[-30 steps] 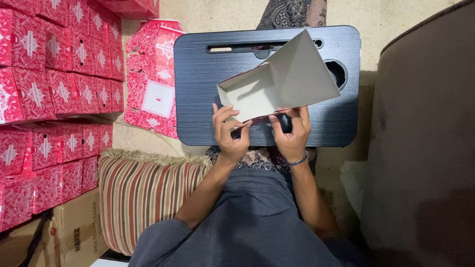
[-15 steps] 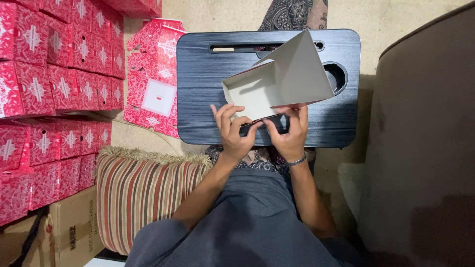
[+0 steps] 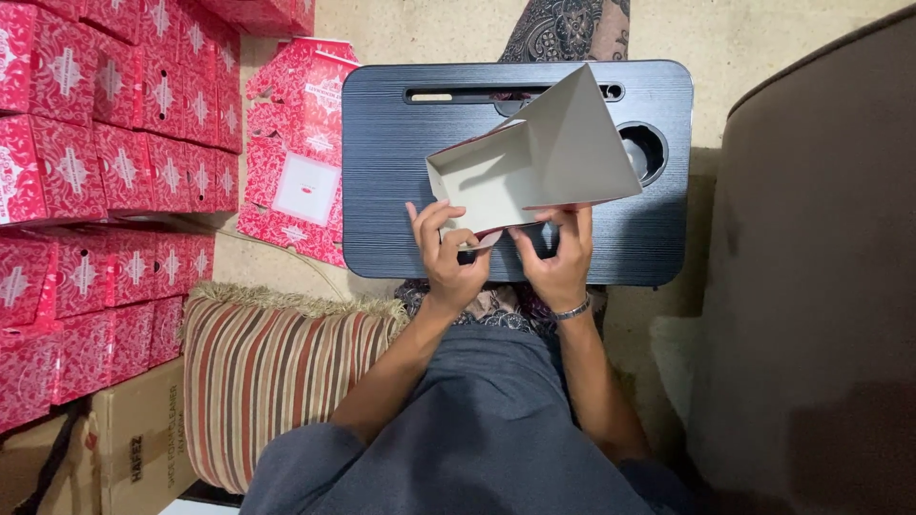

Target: Assembling a decorative box from a flat cardboard template by folding along scored lines and tucking tabs.

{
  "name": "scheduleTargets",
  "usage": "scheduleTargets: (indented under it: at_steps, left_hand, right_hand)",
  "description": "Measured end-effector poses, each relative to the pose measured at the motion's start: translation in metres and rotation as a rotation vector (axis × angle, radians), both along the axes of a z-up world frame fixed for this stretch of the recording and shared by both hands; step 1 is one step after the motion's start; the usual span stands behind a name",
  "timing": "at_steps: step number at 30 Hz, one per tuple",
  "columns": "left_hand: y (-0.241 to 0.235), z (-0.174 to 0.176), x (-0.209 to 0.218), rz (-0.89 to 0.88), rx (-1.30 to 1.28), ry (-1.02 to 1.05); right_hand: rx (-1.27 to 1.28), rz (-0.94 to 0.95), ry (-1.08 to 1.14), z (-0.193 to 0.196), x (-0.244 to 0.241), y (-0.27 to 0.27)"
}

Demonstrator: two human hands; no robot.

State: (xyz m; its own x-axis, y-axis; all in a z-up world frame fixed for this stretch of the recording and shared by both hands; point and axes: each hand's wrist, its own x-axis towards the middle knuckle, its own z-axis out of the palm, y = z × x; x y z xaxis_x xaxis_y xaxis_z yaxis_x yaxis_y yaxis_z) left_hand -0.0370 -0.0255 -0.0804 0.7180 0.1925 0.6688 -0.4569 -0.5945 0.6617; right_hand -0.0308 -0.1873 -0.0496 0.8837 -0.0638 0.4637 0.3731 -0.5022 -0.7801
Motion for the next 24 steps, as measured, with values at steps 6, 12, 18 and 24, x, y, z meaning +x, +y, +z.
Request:
scheduleTargets:
  at_steps: [6, 12, 18, 24]
  left_hand:
    - [-0.003, 0.015, 0.0, -0.092, -0.043, 0.074]
    - [0.001, 0.011, 0.0, -0.193, -0.099, 0.062]
    - [0.004, 0.014, 0.0, -0.112, -0.109, 0.09]
    - [0.003, 0.023, 0.0, -0.108, -0.117, -0.003]
  right_hand:
    - [-0.002, 0.045, 0.014, 0.008, -0.001, 0.001]
    - [0.051, 0.052, 0.002, -0.003, -0.001, -0.003]
    - [0.062, 0.095, 0.011, -0.001, -0.003, -0.002]
    - [0.056, 0.093, -0.004, -0.001, -0.002, -0.003]
